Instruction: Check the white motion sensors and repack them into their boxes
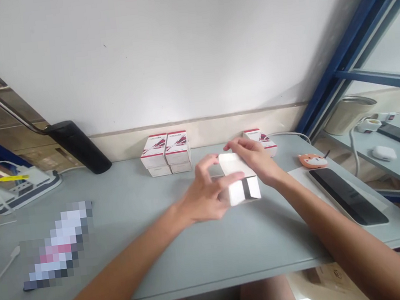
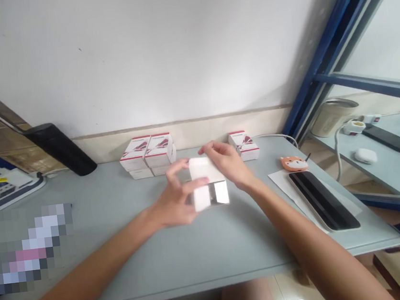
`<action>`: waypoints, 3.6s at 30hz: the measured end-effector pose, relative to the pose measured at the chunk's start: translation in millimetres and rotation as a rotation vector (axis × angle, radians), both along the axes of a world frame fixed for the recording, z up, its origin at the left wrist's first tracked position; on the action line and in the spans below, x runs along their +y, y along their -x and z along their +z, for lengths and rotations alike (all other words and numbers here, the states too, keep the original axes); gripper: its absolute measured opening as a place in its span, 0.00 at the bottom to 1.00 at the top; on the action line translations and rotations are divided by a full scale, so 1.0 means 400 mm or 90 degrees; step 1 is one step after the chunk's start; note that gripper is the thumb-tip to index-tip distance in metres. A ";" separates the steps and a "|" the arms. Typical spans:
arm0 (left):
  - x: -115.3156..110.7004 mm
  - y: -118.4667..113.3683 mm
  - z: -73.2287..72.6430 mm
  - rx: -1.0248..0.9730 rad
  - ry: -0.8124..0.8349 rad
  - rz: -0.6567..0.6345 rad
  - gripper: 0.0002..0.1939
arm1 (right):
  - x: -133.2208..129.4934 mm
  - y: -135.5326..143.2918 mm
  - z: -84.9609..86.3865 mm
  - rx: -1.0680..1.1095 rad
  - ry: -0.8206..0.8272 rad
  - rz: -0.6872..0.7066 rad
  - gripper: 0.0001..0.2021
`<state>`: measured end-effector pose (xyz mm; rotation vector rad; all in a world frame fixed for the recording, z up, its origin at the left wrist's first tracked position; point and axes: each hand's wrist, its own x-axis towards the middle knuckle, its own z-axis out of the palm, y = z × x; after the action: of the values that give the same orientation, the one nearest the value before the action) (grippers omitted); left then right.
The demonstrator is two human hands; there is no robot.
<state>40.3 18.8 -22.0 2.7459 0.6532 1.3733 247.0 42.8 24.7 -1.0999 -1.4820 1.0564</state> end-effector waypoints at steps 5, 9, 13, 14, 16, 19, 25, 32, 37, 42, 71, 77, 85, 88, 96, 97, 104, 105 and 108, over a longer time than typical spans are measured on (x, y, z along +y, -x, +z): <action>-0.024 0.026 0.038 0.105 -0.135 -0.010 0.29 | -0.018 0.028 -0.012 -0.039 0.134 0.171 0.18; -0.023 0.039 0.051 0.131 -0.088 -0.010 0.25 | -0.025 0.031 -0.004 -0.059 -0.136 -0.052 0.16; -0.017 0.047 0.052 0.067 -0.017 0.039 0.24 | -0.051 0.015 0.018 -0.152 -0.523 -0.030 0.11; -0.017 0.050 0.056 0.053 0.004 0.044 0.24 | -0.060 0.013 0.021 -0.208 -0.591 0.004 0.09; -0.021 0.055 0.067 0.029 0.053 0.060 0.26 | -0.072 0.011 0.022 -0.333 -0.694 0.033 0.07; -0.025 0.068 0.087 0.011 0.119 0.100 0.27 | -0.069 0.010 0.015 -0.441 -0.749 -0.055 0.04; 0.000 0.094 0.078 0.046 -0.035 0.194 0.17 | -0.041 0.019 -0.003 -0.462 -0.619 -0.201 0.08; 0.013 0.090 0.049 0.117 -0.157 0.141 0.12 | -0.040 0.061 -0.048 -0.348 -0.398 -0.168 0.06; 0.012 0.073 0.035 0.089 -0.064 0.154 0.12 | -0.022 0.039 -0.036 -0.313 -0.345 -0.128 0.07; 0.013 0.056 0.034 0.024 0.065 0.163 0.21 | -0.020 0.005 0.000 -0.306 -0.400 -0.132 0.07; 0.181 -0.004 0.093 -0.061 0.394 0.148 0.43 | 0.090 -0.125 0.021 0.349 0.025 -0.382 0.03; 0.029 -0.061 0.090 -0.325 0.770 -0.134 0.27 | 0.056 -0.056 0.001 0.268 0.036 -0.262 0.10; -0.040 -0.016 0.049 -0.551 1.061 -0.239 0.23 | -0.029 -0.019 0.059 0.048 -0.206 -0.095 0.17; -0.049 -0.018 0.041 -0.523 1.092 -0.263 0.23 | -0.032 -0.029 0.078 0.099 -0.296 -0.259 0.15; -0.059 -0.019 0.055 -0.536 1.114 -0.317 0.25 | 0.037 -0.080 0.012 -0.040 -0.606 -0.512 0.06; -0.057 -0.016 0.059 -0.545 1.102 -0.314 0.25 | 0.046 -0.080 -0.005 -0.095 -0.619 -0.476 0.04; -0.041 -0.008 0.084 -0.542 1.004 -0.280 0.27 | 0.071 -0.061 -0.096 -0.500 -0.370 -0.045 0.14; -0.041 -0.009 0.086 -0.528 1.001 -0.278 0.28 | 0.069 -0.064 -0.096 -0.511 -0.356 -0.013 0.17; -0.042 -0.011 0.083 -0.511 1.003 -0.272 0.28 | 0.059 -0.078 -0.071 -0.442 -0.323 0.040 0.25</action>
<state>44.6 2.1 11.2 0.9220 0.5771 0.9403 278.2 66.6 -3.9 -1.0922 -2.1855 0.2812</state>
